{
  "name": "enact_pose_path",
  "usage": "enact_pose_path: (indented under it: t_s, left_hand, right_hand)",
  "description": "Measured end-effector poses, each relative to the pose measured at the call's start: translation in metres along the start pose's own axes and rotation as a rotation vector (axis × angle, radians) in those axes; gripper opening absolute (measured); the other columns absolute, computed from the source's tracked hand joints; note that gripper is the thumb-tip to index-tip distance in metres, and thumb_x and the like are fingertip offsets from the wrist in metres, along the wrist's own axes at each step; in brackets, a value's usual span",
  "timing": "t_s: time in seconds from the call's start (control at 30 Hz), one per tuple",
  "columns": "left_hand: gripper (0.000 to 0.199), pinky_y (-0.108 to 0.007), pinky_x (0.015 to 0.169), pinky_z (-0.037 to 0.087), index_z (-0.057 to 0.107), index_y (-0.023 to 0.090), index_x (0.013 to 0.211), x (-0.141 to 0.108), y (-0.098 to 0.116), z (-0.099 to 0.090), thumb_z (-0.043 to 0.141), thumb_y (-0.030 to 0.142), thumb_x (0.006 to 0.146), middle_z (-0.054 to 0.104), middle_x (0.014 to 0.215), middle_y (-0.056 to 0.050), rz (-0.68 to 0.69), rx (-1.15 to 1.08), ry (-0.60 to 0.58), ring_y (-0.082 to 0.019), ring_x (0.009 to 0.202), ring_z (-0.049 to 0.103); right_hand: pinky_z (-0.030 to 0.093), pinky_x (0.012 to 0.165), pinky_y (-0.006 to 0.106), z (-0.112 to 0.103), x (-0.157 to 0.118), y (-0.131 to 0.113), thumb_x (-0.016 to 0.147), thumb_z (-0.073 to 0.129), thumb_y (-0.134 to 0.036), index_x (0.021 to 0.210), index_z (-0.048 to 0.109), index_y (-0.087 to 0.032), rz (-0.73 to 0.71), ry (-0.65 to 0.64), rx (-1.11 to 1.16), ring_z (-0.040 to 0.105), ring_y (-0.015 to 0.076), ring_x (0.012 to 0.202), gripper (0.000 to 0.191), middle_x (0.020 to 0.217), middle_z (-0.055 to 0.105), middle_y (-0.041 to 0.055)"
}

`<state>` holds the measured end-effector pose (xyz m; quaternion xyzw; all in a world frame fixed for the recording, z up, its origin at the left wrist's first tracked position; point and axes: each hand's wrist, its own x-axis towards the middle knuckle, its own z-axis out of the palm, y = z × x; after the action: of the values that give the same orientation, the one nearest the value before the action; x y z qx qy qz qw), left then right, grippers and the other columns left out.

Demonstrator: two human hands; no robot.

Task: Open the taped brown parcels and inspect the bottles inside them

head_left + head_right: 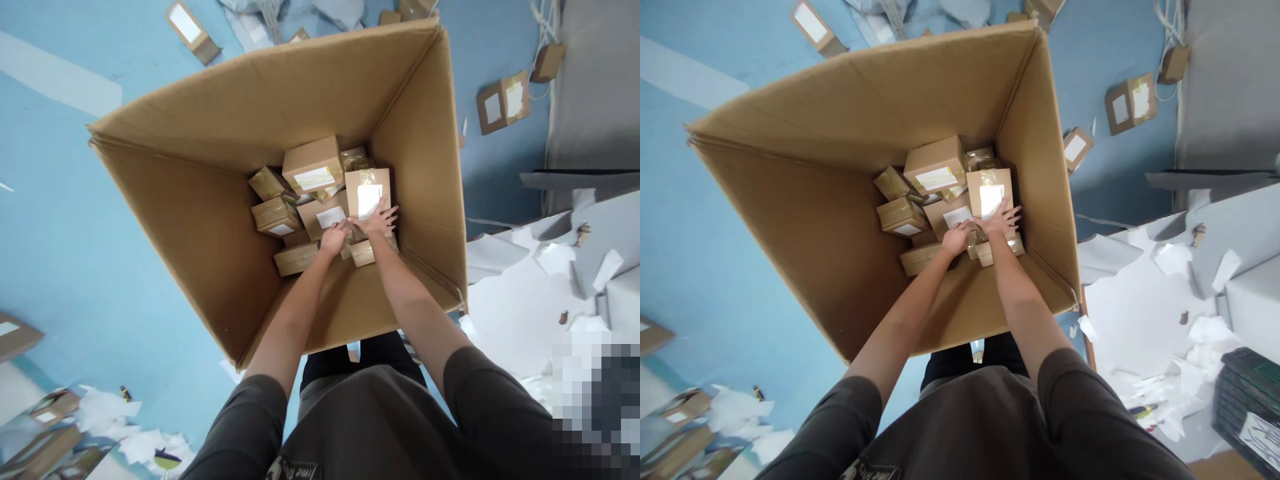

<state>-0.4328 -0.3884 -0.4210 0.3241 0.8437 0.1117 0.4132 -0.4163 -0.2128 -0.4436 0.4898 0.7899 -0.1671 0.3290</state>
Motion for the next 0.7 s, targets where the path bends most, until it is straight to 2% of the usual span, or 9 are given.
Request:
enact_pose_path:
  t_s: [0.13,0.3,0.4,0.5,0.57,0.63,0.7]
  left_hand:
    - [0.054,-0.041,0.127,0.049,0.070,0.019,0.148,-0.008,-0.001,-0.001,0.056,0.009,0.097,0.053,0.171,-0.009,-0.083,-0.010,0.095,-0.030,0.148,0.054]
    - [0.055,-0.042,0.131,0.044,0.070,0.021,0.150,-0.017,0.005,0.007,0.062,0.011,0.096,0.051,0.172,-0.009,-0.072,-0.042,0.081,-0.031,0.152,0.050]
    - [0.053,-0.042,0.130,0.046,0.070,0.020,0.149,-0.024,0.008,0.004,0.059,0.011,0.098,0.051,0.172,-0.010,-0.078,-0.058,0.114,-0.031,0.153,0.049]
    - [0.060,-0.047,0.131,0.044,0.061,0.021,0.158,-0.031,0.010,-0.012,0.058,0.012,0.099,0.043,0.177,-0.010,-0.086,-0.057,0.193,-0.032,0.161,0.040]
    - [0.072,-0.053,0.133,0.039,0.047,0.024,0.169,-0.031,0.010,-0.029,0.061,0.014,0.099,0.030,0.183,-0.009,-0.077,-0.033,0.263,-0.033,0.168,0.027]
    - [0.088,-0.058,0.135,0.034,0.034,0.029,0.176,-0.025,0.011,-0.046,0.069,0.018,0.096,0.015,0.188,-0.008,-0.025,0.020,0.296,-0.036,0.173,0.011]
    - [0.102,-0.063,0.137,0.026,0.027,0.033,0.178,-0.014,0.011,-0.061,0.079,0.022,0.091,0.005,0.189,-0.006,0.082,0.097,0.271,-0.038,0.174,-0.003]
  right_hand:
    - [0.016,0.125,0.083,0.014,0.011,-0.005,0.061,0.088,-0.089,0.175,-0.025,-0.019,0.008,0.089,-0.002,0.007,0.0614,0.164,0.176,0.180,-0.020,0.0340]
    - [0.018,0.125,0.082,0.020,0.013,0.001,0.066,0.088,-0.079,0.176,-0.023,-0.018,-0.065,0.122,-0.025,0.015,0.0609,0.163,0.167,0.181,-0.014,0.0348]
    - [0.020,0.124,0.081,0.016,0.009,0.010,0.069,0.086,-0.078,0.176,-0.021,-0.018,-0.107,0.138,-0.041,0.020,0.0608,0.161,0.163,0.181,-0.010,0.0362]
    - [0.020,0.123,0.081,0.004,0.001,0.023,0.067,0.086,-0.080,0.177,-0.015,-0.017,-0.171,0.157,-0.119,0.020,0.0616,0.160,0.162,0.180,-0.008,0.0370]
    - [0.019,0.122,0.082,-0.007,-0.008,0.034,0.066,0.085,-0.083,0.178,-0.012,-0.018,-0.228,0.147,-0.179,0.018,0.0625,0.160,0.162,0.180,-0.009,0.0371]
    - [0.016,0.121,0.083,-0.017,-0.019,0.045,0.064,0.086,-0.086,0.178,-0.009,-0.019,-0.312,0.118,-0.235,0.016,0.0638,0.159,0.163,0.179,-0.011,0.0371]
    - [0.013,0.121,0.083,-0.023,-0.030,0.052,0.061,0.088,-0.087,0.179,-0.007,-0.019,-0.439,0.098,-0.290,0.012,0.0651,0.159,0.166,0.179,-0.014,0.0367]
